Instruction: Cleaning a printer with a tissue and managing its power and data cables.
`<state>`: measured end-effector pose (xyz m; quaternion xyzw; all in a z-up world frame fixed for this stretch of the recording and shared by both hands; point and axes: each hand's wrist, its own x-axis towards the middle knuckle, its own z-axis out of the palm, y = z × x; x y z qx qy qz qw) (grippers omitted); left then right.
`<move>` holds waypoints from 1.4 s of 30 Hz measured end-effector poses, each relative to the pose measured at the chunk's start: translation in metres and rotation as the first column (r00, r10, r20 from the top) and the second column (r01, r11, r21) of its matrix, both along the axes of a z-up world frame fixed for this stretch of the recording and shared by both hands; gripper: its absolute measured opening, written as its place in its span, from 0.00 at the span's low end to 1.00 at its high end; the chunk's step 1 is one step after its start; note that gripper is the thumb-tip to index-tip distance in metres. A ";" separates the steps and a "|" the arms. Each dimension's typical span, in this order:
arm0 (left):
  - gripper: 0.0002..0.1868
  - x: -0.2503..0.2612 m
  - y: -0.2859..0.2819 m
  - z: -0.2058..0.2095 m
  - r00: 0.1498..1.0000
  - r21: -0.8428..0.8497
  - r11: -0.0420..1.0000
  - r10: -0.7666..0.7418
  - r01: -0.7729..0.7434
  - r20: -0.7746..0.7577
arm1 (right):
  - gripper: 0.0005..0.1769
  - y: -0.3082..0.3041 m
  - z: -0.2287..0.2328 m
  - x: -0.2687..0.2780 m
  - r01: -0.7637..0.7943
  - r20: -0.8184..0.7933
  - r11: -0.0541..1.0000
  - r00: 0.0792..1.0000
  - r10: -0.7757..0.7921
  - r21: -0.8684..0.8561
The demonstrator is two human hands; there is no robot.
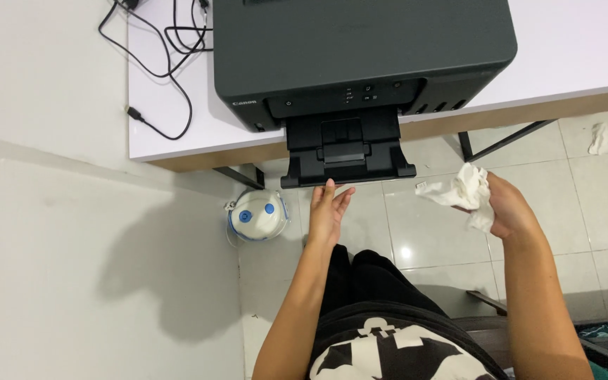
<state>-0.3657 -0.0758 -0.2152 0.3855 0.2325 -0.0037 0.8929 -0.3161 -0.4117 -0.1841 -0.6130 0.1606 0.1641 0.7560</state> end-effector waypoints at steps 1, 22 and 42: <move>0.15 0.000 -0.001 0.001 1.000 -0.002 1.000 0.003 -0.003 -0.005 | 0.20 0.005 0.003 0.003 -0.003 -0.005 1.000 1.000 0.003 -0.002; 0.16 0.036 0.117 0.054 0.974 0.742 0.668 -0.197 0.049 0.112 | 0.17 0.305 -0.003 0.059 0.250 0.404 0.326 0.400 0.823 -0.912; 0.26 0.125 0.060 0.092 0.618 0.842 -0.421 -0.774 -0.339 -0.139 | 0.10 0.108 0.012 -0.015 0.154 -0.069 0.988 0.986 -0.153 0.021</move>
